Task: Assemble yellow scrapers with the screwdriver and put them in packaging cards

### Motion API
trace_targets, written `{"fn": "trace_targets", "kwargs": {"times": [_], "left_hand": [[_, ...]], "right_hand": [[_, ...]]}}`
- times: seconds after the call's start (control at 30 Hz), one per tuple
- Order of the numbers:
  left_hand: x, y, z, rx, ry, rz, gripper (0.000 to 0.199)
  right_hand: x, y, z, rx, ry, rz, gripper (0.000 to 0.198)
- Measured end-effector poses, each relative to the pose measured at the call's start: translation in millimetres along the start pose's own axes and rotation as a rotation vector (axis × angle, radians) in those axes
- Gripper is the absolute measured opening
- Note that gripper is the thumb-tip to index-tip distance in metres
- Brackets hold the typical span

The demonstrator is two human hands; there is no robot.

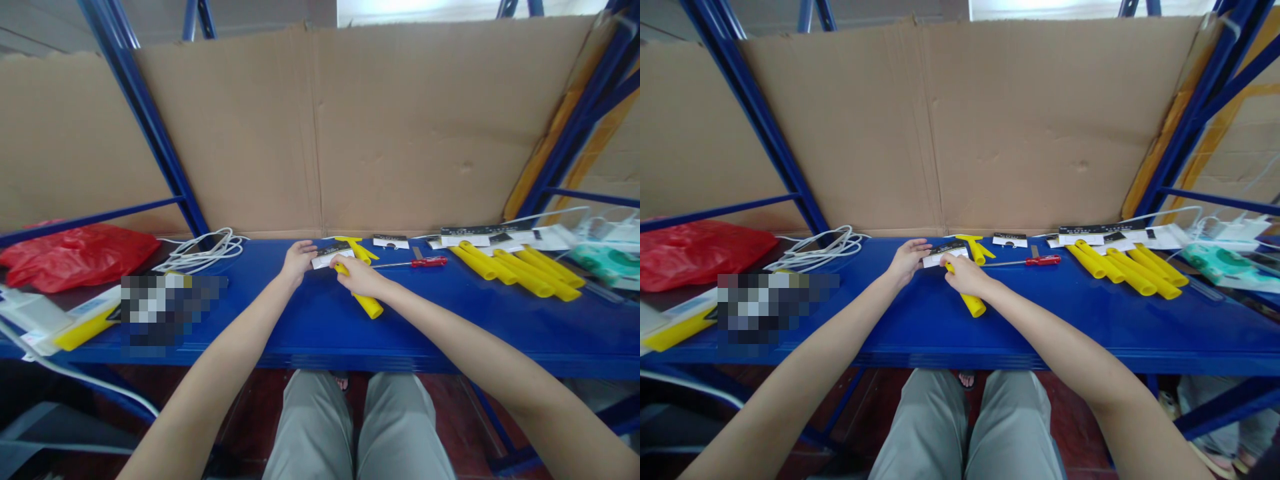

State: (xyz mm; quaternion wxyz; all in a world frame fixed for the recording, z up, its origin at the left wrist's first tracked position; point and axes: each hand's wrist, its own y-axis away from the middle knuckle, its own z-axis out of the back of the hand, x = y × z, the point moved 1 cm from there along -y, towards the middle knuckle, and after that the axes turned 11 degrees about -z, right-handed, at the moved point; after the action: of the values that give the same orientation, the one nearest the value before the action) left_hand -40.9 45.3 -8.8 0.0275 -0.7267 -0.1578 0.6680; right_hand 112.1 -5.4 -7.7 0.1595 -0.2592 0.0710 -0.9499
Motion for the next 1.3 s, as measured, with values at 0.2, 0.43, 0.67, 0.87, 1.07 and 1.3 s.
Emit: {"fn": "trace_targets", "kwargs": {"times": [0.2, 0.43, 0.67, 0.87, 1.07, 1.3], "left_hand": [[1, -1, 1, -0.021, 0.031, -0.005, 0.031], [-3, 2, -2, 0.032, 0.096, 0.042, 0.025], [-11, 11, -5, 0.15, 0.141, 0.048, 0.026], [-13, 13, -2, 0.147, 0.001, 0.05, 0.031], [-17, 14, 0, 0.106, -0.027, 0.048, 0.033], [-18, 14, 1, 0.099, -0.014, 0.036, 0.03]], "right_hand": [[4, 4, 10, 0.005, 0.03, 0.005, 0.035], [9, 5, 32, 0.082, 0.096, -0.044, 0.04], [-8, 15, 83, 0.055, 0.045, -0.179, 0.045], [-71, 8, 152, -0.13, 0.257, -0.355, 0.041], [-154, 16, 189, -0.21, 0.404, -0.656, 0.04], [-223, 20, 176, -0.076, 0.459, -0.752, 0.039]]}}
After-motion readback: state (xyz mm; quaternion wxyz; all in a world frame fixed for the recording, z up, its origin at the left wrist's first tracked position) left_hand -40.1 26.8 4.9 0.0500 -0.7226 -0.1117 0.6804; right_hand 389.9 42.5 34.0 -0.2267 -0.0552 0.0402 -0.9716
